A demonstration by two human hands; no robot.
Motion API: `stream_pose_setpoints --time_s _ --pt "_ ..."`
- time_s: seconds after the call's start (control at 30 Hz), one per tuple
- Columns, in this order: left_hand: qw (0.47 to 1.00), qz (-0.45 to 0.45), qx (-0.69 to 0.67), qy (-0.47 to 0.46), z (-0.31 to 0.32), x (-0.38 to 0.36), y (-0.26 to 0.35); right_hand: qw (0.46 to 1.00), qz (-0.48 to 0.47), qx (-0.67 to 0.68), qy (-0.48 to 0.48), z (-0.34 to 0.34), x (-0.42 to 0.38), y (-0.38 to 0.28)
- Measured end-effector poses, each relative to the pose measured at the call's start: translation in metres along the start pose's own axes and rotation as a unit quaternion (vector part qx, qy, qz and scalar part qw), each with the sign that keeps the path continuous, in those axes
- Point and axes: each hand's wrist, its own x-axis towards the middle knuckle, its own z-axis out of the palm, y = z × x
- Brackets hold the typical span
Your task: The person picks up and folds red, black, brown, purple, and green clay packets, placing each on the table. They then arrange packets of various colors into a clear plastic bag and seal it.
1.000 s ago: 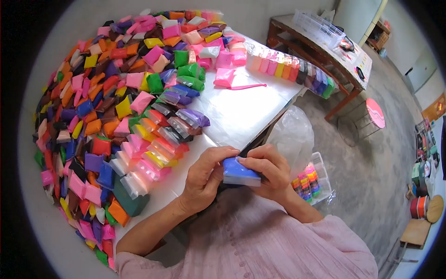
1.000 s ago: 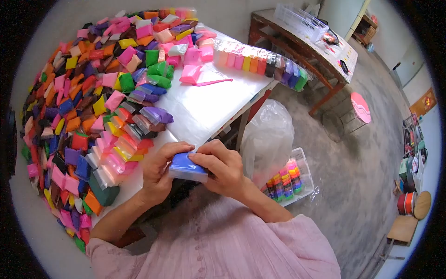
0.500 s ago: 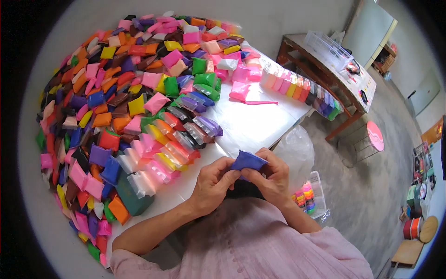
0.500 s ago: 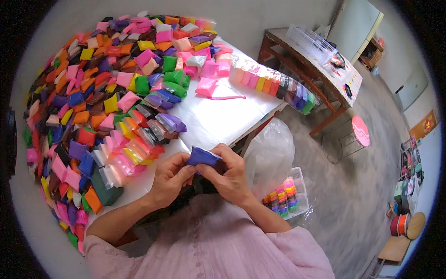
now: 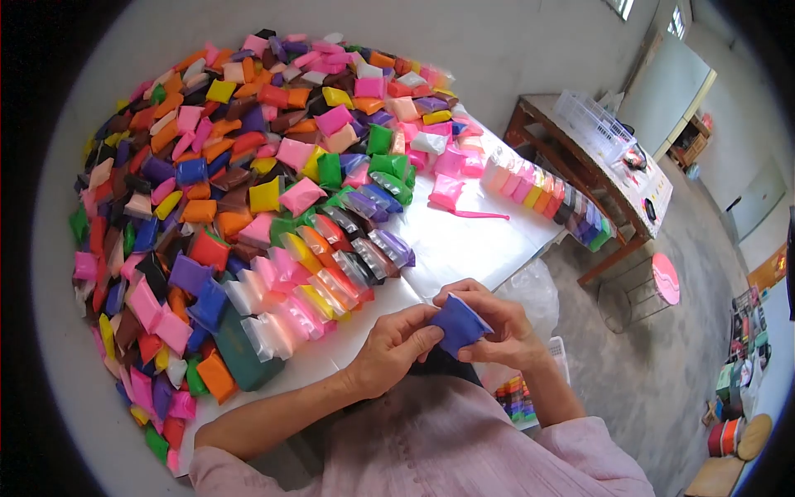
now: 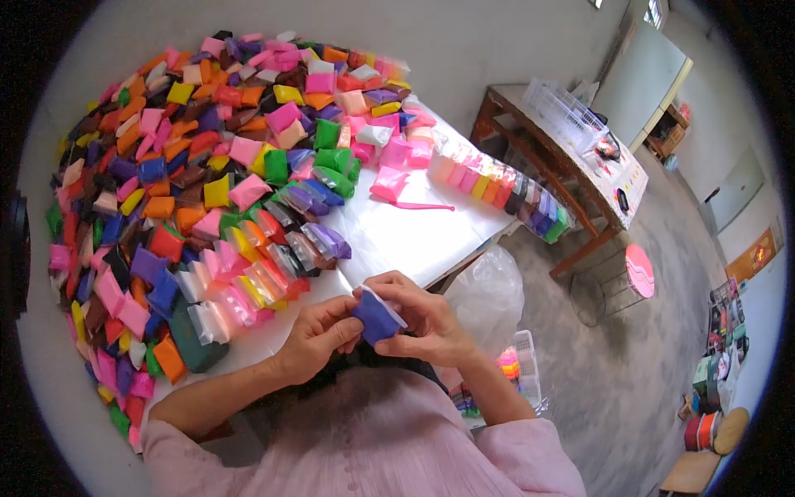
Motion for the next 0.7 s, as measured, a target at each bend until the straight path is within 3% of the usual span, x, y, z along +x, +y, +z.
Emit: stream_pose_setpoints --time_s 0.13,0.23,0.27,0.33,0.57,0.7 --pt "0.997 0.004 -0.035 0.07 0.008 0.003 0.001 0.998 -0.018 -0.038 -0.045 -0.011 0.015 -0.012" --pt "0.992 0.022 -0.036 0.12 0.01 0.006 -0.004 0.994 0.016 -0.104 0.006 -0.032 0.04 -0.024" --pt "0.993 0.02 -0.009 0.118 0.012 0.005 -0.002 0.983 -0.021 -0.178 0.034 -0.043 0.055 -0.016" --pt "0.993 0.029 0.044 0.103 0.012 0.005 -0.004 0.955 -0.003 -0.292 0.057 -0.055 0.085 -0.008" --pt "0.987 0.055 0.136 0.066 0.008 0.003 -0.013 0.903 -0.006 -0.42 -0.09 -0.049 0.128 0.021" --pt "0.981 0.076 0.168 0.064 0.009 0.004 -0.013 0.895 0.038 -0.427 -0.119 -0.048 0.124 0.012"
